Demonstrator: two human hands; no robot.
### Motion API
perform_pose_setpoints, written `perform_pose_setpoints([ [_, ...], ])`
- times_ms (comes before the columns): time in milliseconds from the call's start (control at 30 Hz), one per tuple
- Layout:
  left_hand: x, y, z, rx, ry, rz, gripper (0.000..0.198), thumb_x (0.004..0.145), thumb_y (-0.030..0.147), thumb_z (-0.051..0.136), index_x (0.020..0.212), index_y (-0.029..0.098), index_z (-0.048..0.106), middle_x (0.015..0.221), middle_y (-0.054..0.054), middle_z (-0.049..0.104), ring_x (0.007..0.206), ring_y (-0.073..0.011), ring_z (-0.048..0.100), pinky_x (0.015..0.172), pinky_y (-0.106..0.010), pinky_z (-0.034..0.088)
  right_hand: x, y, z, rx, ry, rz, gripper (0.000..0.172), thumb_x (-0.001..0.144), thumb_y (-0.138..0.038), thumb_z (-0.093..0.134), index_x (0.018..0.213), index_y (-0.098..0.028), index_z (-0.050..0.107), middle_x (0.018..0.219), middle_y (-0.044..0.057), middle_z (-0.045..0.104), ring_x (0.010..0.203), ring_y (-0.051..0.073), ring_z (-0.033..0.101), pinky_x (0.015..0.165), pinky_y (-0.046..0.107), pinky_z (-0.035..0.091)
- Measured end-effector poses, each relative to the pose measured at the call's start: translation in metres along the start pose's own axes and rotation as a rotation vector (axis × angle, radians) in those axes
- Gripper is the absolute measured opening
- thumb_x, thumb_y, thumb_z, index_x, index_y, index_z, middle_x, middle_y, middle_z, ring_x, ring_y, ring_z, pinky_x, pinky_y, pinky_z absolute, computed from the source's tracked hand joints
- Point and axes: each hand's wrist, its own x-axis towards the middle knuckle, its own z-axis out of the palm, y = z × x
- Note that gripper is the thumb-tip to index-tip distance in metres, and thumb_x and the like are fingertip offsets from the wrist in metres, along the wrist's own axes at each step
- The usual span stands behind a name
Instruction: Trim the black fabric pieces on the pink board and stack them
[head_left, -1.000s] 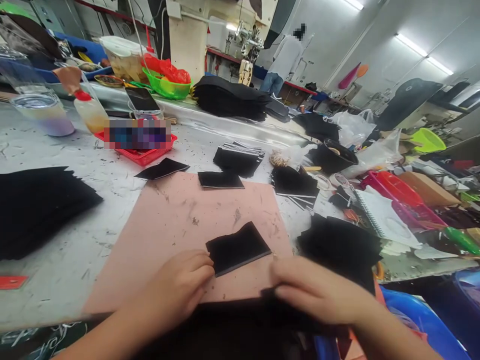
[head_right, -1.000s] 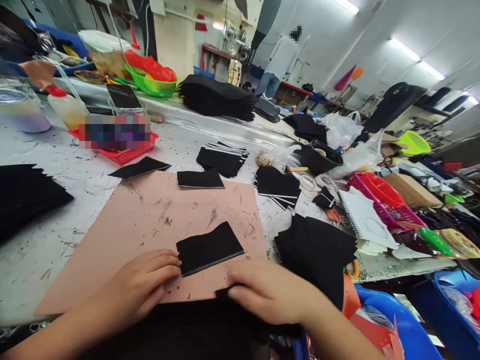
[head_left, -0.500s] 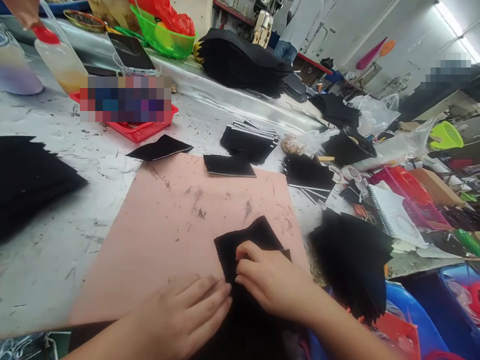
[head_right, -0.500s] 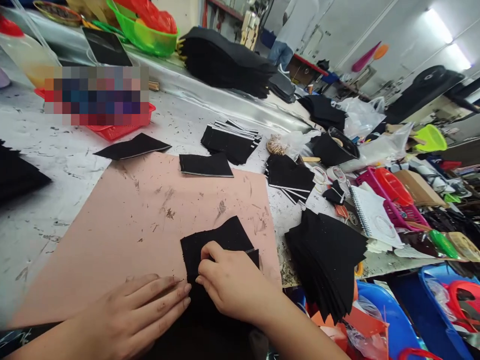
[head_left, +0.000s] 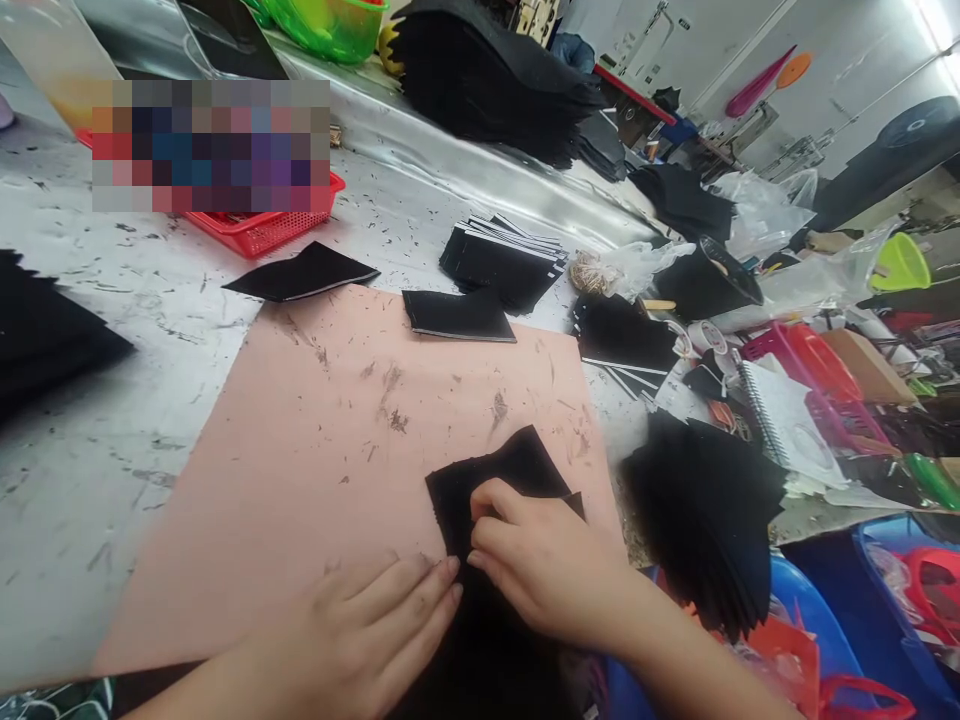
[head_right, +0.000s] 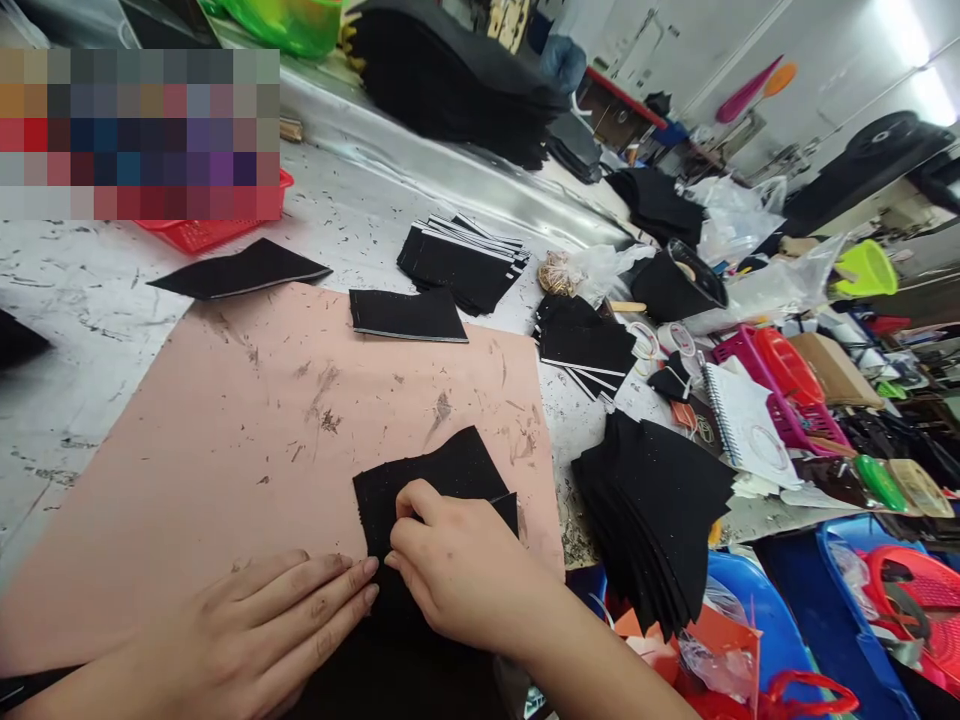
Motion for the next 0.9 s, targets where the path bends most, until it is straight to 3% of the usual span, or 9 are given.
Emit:
perform_pose_setpoints([
  [233,0.013,0.005,-0.002,0.033,0.068,-0.036,0.029,0.085,0.024,0.045,0.109,0.021,0.061,0.114,0.0,0.064,0.099,-0.0184,0.051,0.084,-0.032,0.036,-0.01,0.009,-0.003,0.018,0.03,0.099,0.019,0.082,-0.033,0.055,0.072,-0.017,0.056,0.087,0.005,0.055,0.071,0.017,0.053,0.058,0.028,0.04],
  [467,0.028,0.012,0.002,0.065,0.167,-0.052,0.029,0.086,0.014,0.036,0.094,0.022,0.063,0.101,-0.001,0.068,0.099,-0.017,0.054,0.089,-0.031,0.033,-0.027,0.029,-0.012,0.1,0.099,0.203,0.01,0.081,-0.018,0.052,0.071,-0.017,0.054,0.09,0.006,0.055,0.081,0.019,0.052,0.077,0.037,0.041],
  [800,0.038,0.021,0.012,0.123,0.106,-0.041,0.036,0.093,0.024,0.025,0.095,0.019,0.061,0.104,-0.007,0.069,0.094,-0.0192,0.058,0.086,-0.034,0.033,-0.021,0.034,-0.008,0.05,0.074,0.195,0.012,0.084,-0.021,0.052,0.074,-0.016,0.058,0.089,0.005,0.054,0.079,0.018,0.05,0.077,0.037,0.039],
  [900,0.046,0.025,0.011,0.131,0.067,-0.034,0.034,0.092,0.033,0.03,0.098,0.017,0.06,0.106,-0.008,0.068,0.096,-0.0212,0.056,0.088,-0.035,0.032,-0.021,0.032,-0.005,0.036,0.083,0.201,0.013,0.082,-0.021,0.053,0.072,-0.015,0.058,0.088,0.006,0.053,0.078,0.019,0.05,0.075,0.038,0.04],
])
